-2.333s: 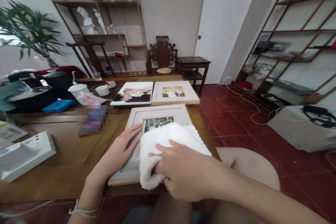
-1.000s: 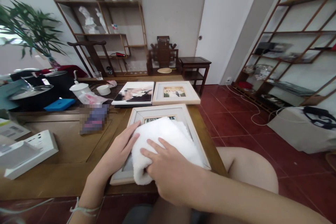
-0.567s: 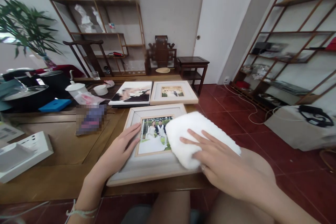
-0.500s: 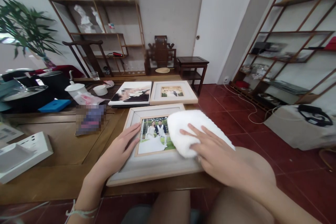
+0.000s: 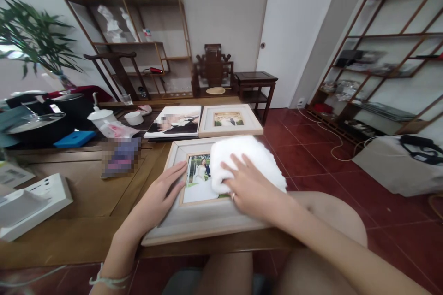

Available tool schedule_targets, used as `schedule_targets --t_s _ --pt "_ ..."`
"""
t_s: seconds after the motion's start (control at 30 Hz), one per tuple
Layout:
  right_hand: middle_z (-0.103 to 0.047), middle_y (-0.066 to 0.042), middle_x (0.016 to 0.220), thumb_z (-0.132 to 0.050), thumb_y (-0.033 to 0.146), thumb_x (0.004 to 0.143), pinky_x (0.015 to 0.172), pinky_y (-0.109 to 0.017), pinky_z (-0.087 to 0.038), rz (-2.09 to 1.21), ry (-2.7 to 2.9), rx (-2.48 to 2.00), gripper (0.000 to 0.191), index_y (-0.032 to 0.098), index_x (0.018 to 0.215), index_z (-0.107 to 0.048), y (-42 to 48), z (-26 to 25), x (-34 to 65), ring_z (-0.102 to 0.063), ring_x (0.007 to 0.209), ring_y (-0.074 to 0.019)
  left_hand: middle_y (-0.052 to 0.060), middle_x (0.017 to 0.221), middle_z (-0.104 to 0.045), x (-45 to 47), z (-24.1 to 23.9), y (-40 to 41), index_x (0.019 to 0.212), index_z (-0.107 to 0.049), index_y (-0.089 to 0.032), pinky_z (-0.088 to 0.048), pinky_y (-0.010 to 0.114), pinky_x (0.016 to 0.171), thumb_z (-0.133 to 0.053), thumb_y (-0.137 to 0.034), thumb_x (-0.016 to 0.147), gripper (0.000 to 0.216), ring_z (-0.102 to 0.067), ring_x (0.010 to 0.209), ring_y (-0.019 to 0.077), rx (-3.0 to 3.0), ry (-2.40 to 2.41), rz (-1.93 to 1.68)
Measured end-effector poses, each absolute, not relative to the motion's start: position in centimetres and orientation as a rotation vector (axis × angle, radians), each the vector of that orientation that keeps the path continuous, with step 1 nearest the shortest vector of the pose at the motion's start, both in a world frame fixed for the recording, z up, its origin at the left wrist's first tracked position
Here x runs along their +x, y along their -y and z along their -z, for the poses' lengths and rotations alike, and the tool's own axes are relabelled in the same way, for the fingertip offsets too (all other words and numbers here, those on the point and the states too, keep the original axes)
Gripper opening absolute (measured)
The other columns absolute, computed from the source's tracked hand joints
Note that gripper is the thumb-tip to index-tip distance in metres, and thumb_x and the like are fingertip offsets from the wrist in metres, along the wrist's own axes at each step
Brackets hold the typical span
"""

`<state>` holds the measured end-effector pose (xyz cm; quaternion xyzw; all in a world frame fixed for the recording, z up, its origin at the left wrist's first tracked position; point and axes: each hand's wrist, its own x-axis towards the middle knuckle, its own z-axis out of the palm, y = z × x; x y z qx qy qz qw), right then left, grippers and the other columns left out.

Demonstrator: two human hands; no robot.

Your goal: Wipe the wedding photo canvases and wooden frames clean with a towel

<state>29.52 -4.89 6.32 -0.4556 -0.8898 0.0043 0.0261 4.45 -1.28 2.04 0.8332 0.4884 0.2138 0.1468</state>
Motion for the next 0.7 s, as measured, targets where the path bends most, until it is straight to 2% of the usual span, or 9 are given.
schedule_targets --t_s 0.17,0.3,0.5,0.7 --pt "-0.05 -0.013 0.137 -0.058 0.015 0.075 0.106 -0.058 -0.028 -0.263 2.88 -1.302 0.025 0.019 0.097 -0.069 10.6 -8.4 28.7 -0.038 0.13 -0.0359 0.011 0.143 -0.045 4.5 -1.9 1.2 0.132 -0.048 -0.013 -0.033 0.042 0.11 -0.036 -0.03 0.094 0.044 -0.038 0.134 0.0215 2.407 -1.394 -0.643" --pt "-0.044 -0.012 0.142 -0.054 0.014 0.076 0.105 -0.06 -0.028 -0.374 2.839 -1.351 0.031 0.019 0.104 -0.067 11.0 -8.4 28.2 -0.029 0.134 -0.0364 0.011 0.143 -0.045 4.4 -2.1 1.3 0.132 -0.049 -0.012 -0.032 0.041 0.111 -0.037 -0.03 0.094 0.044 -0.039 0.133 0.0219 2.402 -1.373 -0.641" --pt "-0.035 -0.014 0.147 -0.053 0.012 0.078 0.111 -0.053 -0.018 -0.169 2.741 -1.453 0.04 0.016 0.116 -0.061 6.1 -6.6 28.7 -0.02 0.138 -0.0311 0.01 0.142 -0.046 4.4 -2.3 1.2 0.132 -0.048 -0.016 -0.033 0.042 0.111 -0.039 -0.029 0.093 0.042 -0.04 0.132 0.0216 2.402 -1.357 -0.669" --pt "-0.03 -0.013 0.15 -0.048 0.011 0.081 0.107 -0.06 -0.019 0.21 2.649 -1.537 0.045 0.014 0.126 -0.054 -2.4 -5.9 30.0 -0.016 0.138 -0.0372 0.009 0.142 -0.046 4.4 -2.5 1.3 0.131 -0.05 -0.017 -0.033 0.041 0.11 -0.041 -0.029 0.092 0.042 -0.04 0.133 0.0225 2.393 -1.371 -0.645"
